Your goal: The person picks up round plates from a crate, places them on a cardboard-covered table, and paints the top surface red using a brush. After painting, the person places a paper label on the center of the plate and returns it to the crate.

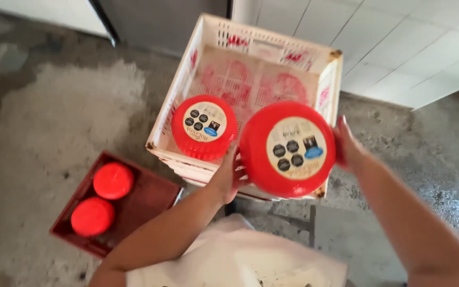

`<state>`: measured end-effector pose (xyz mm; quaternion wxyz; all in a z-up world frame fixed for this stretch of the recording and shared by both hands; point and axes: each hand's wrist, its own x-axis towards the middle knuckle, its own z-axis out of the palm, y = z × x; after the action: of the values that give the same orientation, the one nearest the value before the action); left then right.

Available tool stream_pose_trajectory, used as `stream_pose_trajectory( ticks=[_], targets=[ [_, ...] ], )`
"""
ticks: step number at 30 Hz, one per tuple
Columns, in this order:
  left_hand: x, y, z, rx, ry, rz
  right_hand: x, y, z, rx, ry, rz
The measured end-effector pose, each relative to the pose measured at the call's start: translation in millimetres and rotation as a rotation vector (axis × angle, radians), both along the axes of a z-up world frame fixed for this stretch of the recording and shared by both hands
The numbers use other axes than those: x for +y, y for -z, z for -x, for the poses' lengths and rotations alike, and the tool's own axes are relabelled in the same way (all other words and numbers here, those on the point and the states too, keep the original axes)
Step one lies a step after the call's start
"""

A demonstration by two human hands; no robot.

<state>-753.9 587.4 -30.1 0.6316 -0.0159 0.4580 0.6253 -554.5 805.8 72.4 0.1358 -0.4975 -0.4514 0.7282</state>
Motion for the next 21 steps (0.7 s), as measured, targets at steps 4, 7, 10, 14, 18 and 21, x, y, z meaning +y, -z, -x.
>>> stream_pose_trajectory(
  ticks=[4,7,10,14,18,21],
  targets=[
    [45,-6,8,-0.109,-0.077,0.108,88,26,51,-0.116,-0.229,0.063],
    [58,-6,17,-0.210,-0.081,0.121,133,59,80,-0.169,-0.369,0.093],
    [69,-32,24,-0.300,-0.091,0.166,155,85,97,-0.223,-0.419,0.171],
    [79,41,23,-0.335,-0.076,0.250,157,91,113,-0.294,-0.445,0.232],
    [86,69,24,-0.381,-0.049,0.367,160,111,117,-0.531,-0.554,0.237],
    [88,82,24,-0.359,-0.010,0.434,181,144,109,-0.714,-0.704,0.098]
  ],
)
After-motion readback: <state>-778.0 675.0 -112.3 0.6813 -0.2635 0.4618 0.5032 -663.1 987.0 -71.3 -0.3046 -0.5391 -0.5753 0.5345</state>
